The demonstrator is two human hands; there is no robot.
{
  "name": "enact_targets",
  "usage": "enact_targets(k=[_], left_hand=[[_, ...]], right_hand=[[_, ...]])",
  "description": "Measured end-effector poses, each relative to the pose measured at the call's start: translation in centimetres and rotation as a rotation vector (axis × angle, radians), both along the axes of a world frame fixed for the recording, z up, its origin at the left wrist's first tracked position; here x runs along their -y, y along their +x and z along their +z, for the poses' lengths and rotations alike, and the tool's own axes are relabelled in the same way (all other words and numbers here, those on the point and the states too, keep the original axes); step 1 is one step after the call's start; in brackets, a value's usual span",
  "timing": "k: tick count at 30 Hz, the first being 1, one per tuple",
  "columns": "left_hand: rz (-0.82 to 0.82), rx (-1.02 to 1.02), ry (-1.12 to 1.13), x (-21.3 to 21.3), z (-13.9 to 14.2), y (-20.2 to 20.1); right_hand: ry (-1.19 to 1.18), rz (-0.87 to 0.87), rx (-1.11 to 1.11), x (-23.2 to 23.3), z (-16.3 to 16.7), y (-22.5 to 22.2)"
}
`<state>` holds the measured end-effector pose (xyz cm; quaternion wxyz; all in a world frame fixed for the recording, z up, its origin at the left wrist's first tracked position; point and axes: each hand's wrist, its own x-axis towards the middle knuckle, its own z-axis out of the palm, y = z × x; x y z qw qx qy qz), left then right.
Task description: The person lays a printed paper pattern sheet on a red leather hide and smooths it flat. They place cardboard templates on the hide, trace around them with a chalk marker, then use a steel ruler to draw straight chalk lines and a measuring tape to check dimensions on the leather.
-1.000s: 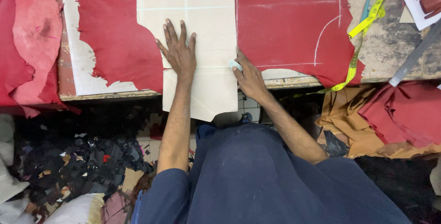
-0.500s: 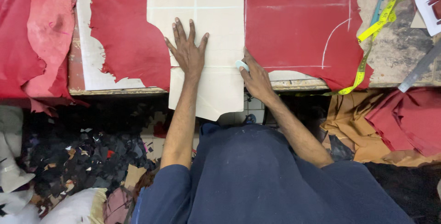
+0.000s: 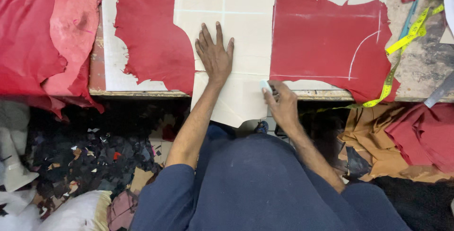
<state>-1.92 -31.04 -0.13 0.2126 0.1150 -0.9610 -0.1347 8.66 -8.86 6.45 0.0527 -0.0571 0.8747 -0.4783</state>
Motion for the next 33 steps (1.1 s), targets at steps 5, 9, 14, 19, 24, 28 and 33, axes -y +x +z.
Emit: enact_targets(k=[5,9,14,19,24,28,33], left_hand=[[-0.241,0.324,0.005,4.5,1.0,-1.6],[-0.601,0.341,-0.038,11.4,2.0,-6.2],[-0.804,0.625,-0.014,14.9,4.2,-13.6],[-1.161,0.66,0.041,16.2,4.7,-17.5],[-1.188,0.914,0.217,16.3,4.4,-20.4],[-1.197,1.014,0.266,15.6,4.2,-21.7],[-1.164,0.93,0.236,15.1,3.6,-21.3]], right_hand=[[-0.183,-0.023,0.148,5.8,-0.1,1.1],[-0.224,-0.03,0.104,11.7,-0.5,-0.1],[-0.316,-0.079,0.129,19.7,-1.6,-2.6],[-0.278,-0.17,0.074,23.2,-3.1,-2.8],[-0.194,-0.209,0.037,24.1,-2.9,-1.3],[-0.122,-0.221,-0.063,25.3,-2.5,-0.6],[-0.018,-0.242,-0.107,25.9,-2.1,-1.3]])
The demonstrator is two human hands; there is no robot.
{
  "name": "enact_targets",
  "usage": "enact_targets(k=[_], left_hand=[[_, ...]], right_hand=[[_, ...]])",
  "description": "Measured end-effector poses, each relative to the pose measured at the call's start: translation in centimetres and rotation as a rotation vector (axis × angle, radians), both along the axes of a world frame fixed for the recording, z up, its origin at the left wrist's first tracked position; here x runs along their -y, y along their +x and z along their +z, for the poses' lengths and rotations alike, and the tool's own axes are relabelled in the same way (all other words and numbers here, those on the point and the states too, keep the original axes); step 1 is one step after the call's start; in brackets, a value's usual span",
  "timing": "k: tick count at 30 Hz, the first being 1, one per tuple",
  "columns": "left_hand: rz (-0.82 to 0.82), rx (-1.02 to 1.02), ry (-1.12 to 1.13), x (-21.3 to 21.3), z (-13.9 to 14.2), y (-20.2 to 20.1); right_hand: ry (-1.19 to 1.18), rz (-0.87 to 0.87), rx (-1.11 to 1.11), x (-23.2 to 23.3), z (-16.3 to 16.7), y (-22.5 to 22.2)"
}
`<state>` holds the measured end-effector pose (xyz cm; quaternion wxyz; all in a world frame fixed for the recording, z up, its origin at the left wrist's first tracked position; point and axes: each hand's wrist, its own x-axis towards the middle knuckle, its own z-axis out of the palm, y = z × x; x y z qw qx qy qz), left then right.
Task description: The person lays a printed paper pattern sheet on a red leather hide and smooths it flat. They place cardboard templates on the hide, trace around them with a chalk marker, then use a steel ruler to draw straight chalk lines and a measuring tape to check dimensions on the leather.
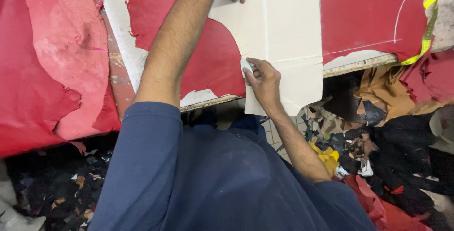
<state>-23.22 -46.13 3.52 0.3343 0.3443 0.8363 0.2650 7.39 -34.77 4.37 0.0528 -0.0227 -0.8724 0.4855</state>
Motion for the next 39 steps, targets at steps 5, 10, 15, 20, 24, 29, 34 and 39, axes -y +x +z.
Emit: enact_targets(k=[5,10,15,20,24,29,34,39], left_hand=[[0.049,-0.086,-0.021,-1.2,-0.1,1.6],[0.108,-0.187,-0.068,-1.3,-0.5,1.4],[0.191,-0.288,-0.22,-4.0,-0.5,2.6],[0.307,-0.327,-0.397,-7.1,0.3,4.2],[0.368,-0.317,-0.429,-8.3,0.8,4.6],[0.417,-0.308,-0.429,-8.6,1.3,4.3],[0.433,-0.316,-0.419,-8.9,1.1,4.4],[0.399,-0.29,-0.361,-8.5,-0.2,3.0]], right_hand=[[0.18,0.061,-0.089,0.3,0.5,-3.1],[0.357,0.227,-0.175,0.4,0.6,-7.9],[0.292,0.472,-0.329,1.3,0.8,-12.2],[0.479,0.569,-0.284,3.4,1.1,-14.7],[0.637,0.581,-0.407,3.4,0.8,-15.3],[0.876,0.468,-0.282,2.3,0.6,-14.6],[0.039,0.504,-0.067,-1.0,2.2,-9.0],[0.505,0.25,0.04,-0.2,2.2,-4.0]])
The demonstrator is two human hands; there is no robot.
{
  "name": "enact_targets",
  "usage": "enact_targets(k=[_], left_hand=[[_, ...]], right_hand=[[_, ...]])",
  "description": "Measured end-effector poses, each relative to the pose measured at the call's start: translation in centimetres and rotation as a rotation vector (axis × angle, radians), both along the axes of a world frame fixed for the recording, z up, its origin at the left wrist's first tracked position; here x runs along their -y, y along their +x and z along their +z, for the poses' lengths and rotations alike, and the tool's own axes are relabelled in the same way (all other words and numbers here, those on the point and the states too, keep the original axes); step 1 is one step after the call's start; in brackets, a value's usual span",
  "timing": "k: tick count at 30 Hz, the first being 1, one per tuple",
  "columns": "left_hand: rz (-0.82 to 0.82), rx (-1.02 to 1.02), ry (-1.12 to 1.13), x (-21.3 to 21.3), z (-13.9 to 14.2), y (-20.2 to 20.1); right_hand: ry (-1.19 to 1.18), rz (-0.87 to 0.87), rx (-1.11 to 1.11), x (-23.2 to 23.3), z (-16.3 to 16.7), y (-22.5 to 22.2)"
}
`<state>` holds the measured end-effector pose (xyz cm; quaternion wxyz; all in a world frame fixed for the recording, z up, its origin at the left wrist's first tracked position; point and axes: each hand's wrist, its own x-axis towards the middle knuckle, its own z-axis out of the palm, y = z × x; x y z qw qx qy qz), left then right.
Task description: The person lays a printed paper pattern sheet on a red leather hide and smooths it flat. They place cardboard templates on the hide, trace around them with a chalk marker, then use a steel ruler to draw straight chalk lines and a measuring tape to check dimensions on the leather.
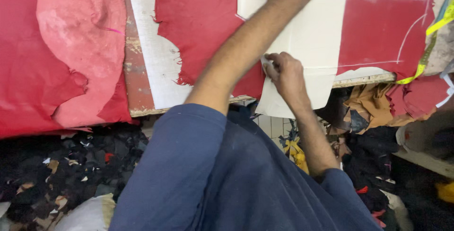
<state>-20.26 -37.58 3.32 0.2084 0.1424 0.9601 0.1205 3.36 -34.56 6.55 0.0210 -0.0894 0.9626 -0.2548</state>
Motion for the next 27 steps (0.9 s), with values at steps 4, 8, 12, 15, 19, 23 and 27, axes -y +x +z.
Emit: enact_targets(k=[4,8,12,15,19,23,27], left_hand=[[-0.037,0.005,0.048,0.7,-0.6,-1.0],[-0.147,-0.101,0.087,1.7,-0.8,-0.5],[-0.371,-0.036,0.122,5.4,0.2,-2.0],[-0.418,0.138,0.181,7.5,1.3,-4.5],[-0.341,0.08,0.321,9.4,0.9,-5.3],[-0.272,-0.005,0.399,11.3,-0.2,-5.4],[-0.234,-0.063,0.433,11.9,-0.6,-5.4]], right_hand=[[-0.136,-0.166,0.03,1.4,0.9,3.4],[-0.181,-0.209,-0.023,2.5,1.7,4.4],[-0.329,-0.378,-0.004,2.8,3.3,4.9],[-0.166,-0.246,-0.294,2.5,4.3,3.8],[-0.318,-0.255,-0.176,3.6,2.7,-1.5],[-0.473,-0.22,-0.152,6.6,-0.2,-6.0],[-0.471,-0.166,-0.212,8.5,-1.4,-9.6]])
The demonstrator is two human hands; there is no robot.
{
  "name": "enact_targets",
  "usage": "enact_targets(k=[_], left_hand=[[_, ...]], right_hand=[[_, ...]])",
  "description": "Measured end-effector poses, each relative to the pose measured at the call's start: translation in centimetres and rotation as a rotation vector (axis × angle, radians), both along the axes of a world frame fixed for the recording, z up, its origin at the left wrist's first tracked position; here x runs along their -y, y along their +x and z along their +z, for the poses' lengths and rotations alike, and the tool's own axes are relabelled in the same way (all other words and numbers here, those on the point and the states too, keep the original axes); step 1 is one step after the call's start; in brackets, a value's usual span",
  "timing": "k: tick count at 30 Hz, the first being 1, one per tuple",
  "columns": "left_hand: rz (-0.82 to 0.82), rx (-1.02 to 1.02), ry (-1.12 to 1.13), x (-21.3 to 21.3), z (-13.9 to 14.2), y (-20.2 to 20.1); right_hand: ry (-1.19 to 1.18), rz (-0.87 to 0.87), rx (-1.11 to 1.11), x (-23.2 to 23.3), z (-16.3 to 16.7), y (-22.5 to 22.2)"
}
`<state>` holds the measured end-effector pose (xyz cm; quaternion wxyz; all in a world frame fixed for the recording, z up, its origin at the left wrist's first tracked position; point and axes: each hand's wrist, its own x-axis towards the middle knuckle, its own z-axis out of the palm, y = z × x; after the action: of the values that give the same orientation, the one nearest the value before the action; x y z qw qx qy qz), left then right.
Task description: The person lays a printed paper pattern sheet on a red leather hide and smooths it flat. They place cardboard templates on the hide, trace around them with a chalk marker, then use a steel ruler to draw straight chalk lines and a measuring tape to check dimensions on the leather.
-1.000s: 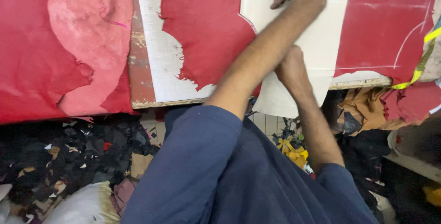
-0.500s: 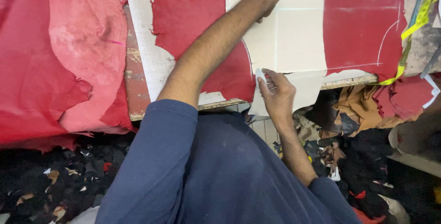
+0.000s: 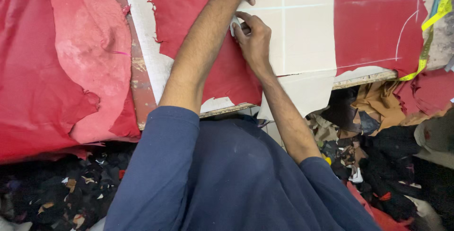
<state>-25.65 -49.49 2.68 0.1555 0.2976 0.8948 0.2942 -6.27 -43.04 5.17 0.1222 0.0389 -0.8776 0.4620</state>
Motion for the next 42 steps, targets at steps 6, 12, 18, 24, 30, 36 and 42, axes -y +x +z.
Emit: enact_targets(k=[6,12,18,24,30,36,42], left_hand=[[0.061,-0.047,0.061,0.5,0.2,0.5],[0.04,-0.054,0.024,0.5,0.8,0.0],[-0.015,-0.104,-0.025,-0.3,1.0,-0.2],[-0.049,-0.196,-0.059,-0.7,0.2,-0.9],[0.066,-0.805,0.006,-2.5,-0.4,4.2],[-0.355,-0.143,0.493,-4.4,-0.3,16.3],[-0.583,-0.25,0.321,-8.1,0.9,18.4]], right_hand=[[-0.007,0.027,0.089,0.3,-0.1,-0.1],[0.009,-0.023,0.085,1.1,-0.4,-2.8],[0.284,0.062,0.057,0.5,1.6,-1.5],[-0.004,-0.023,0.249,-2.0,5.7,12.1],[-0.122,-0.411,0.314,-11.1,1.2,19.1],[-0.623,-0.815,0.304,-20.4,-7.4,26.3],[-1.219,-0.533,0.435,-18.3,-9.4,29.3]])
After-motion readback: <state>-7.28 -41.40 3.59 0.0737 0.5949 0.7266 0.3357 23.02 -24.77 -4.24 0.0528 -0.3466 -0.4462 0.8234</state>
